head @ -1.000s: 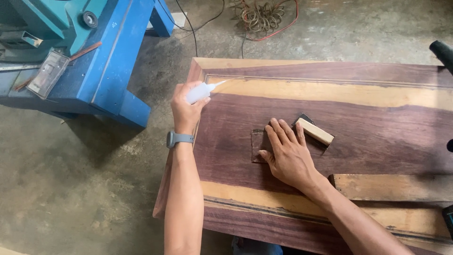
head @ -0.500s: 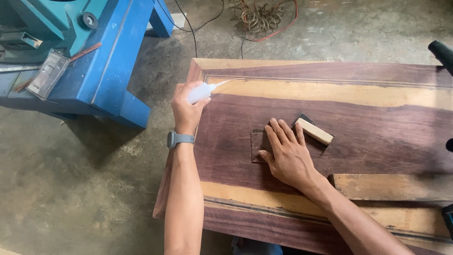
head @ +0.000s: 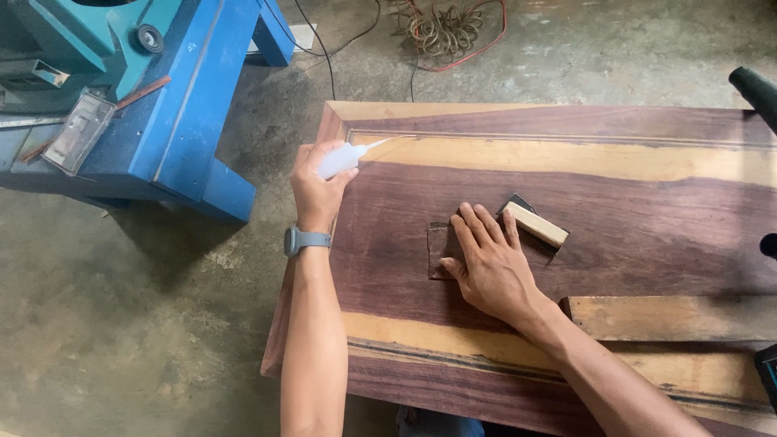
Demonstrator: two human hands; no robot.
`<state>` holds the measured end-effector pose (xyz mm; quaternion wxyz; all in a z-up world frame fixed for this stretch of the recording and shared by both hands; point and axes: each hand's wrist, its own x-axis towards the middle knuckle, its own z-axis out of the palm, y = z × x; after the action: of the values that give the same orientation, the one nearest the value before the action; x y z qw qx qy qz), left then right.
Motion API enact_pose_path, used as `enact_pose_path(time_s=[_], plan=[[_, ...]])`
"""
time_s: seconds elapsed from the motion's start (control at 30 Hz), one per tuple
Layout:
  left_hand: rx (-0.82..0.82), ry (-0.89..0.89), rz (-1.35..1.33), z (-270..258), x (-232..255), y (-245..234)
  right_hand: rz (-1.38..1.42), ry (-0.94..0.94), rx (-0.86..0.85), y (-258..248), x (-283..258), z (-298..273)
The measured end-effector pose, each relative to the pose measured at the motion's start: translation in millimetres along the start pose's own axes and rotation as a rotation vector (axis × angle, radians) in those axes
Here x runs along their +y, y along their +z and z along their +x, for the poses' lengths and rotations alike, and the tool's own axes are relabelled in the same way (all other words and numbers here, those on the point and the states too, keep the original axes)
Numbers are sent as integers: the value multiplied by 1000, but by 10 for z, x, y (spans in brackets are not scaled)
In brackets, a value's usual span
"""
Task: The person applies glue from a white bottle onto a wooden surface and spreads it with a small block. They then use a heat gun to apply heat to the glued area while continuing to spread the substance.
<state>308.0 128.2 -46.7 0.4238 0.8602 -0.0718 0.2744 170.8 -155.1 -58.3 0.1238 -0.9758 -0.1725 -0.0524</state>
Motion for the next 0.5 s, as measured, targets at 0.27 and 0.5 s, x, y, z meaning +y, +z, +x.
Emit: enact_pose_path(time_s=[0.27, 0.5], plan=[[-2, -12, 12, 0, 18, -6, -6, 0, 4, 21, 7, -2], [2, -14, 20, -5, 68, -10, 12, -1, 1, 7, 4, -5]])
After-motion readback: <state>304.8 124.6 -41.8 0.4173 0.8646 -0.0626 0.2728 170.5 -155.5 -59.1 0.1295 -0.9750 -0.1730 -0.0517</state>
